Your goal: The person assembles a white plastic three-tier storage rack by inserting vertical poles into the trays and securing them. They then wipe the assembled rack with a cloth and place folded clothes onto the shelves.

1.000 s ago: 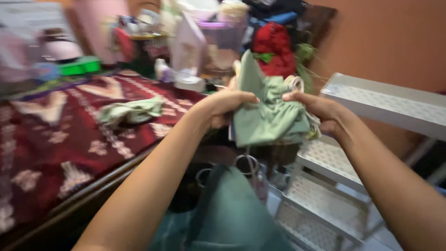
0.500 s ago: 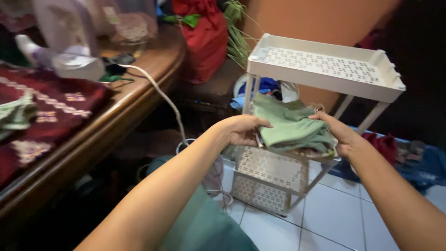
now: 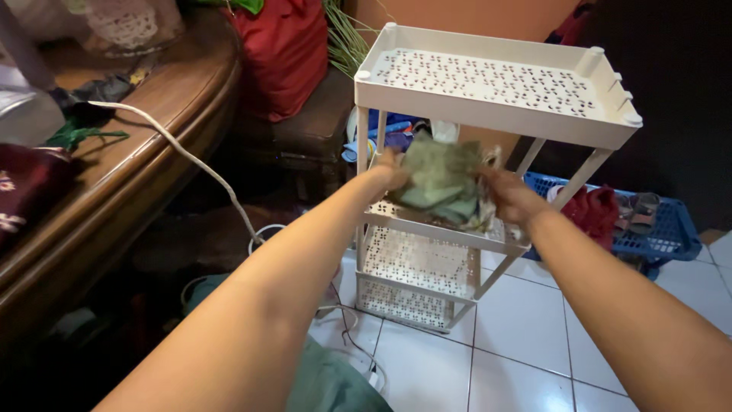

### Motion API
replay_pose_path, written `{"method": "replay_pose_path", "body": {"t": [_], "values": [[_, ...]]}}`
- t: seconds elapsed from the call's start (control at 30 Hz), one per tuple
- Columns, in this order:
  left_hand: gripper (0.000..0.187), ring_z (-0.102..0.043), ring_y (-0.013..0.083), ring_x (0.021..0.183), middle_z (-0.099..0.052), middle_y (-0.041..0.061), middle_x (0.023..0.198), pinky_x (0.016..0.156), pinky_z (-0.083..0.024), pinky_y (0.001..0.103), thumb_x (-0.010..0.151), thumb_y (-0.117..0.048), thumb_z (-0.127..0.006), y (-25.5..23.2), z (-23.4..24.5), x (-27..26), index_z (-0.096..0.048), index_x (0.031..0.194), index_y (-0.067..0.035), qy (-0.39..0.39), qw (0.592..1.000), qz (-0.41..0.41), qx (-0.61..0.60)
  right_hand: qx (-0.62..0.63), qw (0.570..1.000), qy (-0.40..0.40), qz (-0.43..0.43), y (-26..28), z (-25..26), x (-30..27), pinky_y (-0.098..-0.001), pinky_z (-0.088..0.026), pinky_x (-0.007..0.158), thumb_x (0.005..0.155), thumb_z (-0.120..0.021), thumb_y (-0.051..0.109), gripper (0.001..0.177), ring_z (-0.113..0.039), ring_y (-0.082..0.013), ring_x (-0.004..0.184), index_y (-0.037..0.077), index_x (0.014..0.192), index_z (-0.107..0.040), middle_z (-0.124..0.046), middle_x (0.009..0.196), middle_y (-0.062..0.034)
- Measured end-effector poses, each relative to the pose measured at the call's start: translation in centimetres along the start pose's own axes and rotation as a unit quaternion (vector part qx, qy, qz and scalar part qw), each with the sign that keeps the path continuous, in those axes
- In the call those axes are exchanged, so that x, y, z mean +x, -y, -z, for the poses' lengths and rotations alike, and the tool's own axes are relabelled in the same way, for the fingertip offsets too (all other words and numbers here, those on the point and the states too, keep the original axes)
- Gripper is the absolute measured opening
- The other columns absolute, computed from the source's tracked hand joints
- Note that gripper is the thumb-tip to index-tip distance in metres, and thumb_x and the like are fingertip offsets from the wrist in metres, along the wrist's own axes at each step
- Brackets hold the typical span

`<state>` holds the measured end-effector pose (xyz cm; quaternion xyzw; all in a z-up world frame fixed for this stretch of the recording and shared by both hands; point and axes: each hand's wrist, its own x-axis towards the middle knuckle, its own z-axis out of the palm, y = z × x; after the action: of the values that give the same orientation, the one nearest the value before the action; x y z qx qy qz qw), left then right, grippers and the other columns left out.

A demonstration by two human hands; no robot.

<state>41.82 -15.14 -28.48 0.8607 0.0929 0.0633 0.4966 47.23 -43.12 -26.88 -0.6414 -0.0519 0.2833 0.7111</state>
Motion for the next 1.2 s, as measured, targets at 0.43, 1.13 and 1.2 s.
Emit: {"method": "replay_pose_path", "body": {"t": [0.43,1.13,1.2], "values": [[0.042,-0.057,0.0322,0.120,-0.061,0.023,0.136,0.094,-0.047,0.046,0.092,-0.034,-0.061,-0.5,-1.4,-4.1,-0.061,0.121,-0.004,0.238,0.918,0.023,0.316,-0.506,0.806,-0.283,0.123,-2.8,0.6,2.1,-0.0516,-0.045,0.107,0.098,-0.059,0.037,0.061,-0.051,-0.0421,0.131,0.006,0.148,-0.046,-0.051,0.144,-0.0265],[0.071,0.000,0.0252,0.158,0.005,0.000,0.172,0.124,-0.005,0.058,0.103,-0.053,-0.022,-0.4,-3.1,-8.2,-0.001,0.164,-0.022,0.229,0.897,-0.104,0.363,-0.755,0.590,-0.104,0.267,-1.1,-11.3,-5.9,-0.0686,-0.009,0.114,0.092,-0.057,0.045,0.070,-0.009,-0.0414,0.151,0.028,0.156,-0.033,-0.014,0.165,-0.0212],[0.068,-0.008,0.0315,0.156,-0.006,0.011,0.169,0.124,-0.010,0.055,0.104,-0.048,-0.030,-0.9,-0.9,-8.3,-0.014,0.161,-0.015,0.237,0.868,-0.204,0.386,-0.633,0.594,-0.149,0.474,-0.6,-13.0,-7.5,-0.0629,-0.026,0.119,0.093,-0.063,0.028,0.067,-0.030,-0.0419,0.148,0.021,0.156,-0.041,-0.036,0.161,-0.0224]]}}
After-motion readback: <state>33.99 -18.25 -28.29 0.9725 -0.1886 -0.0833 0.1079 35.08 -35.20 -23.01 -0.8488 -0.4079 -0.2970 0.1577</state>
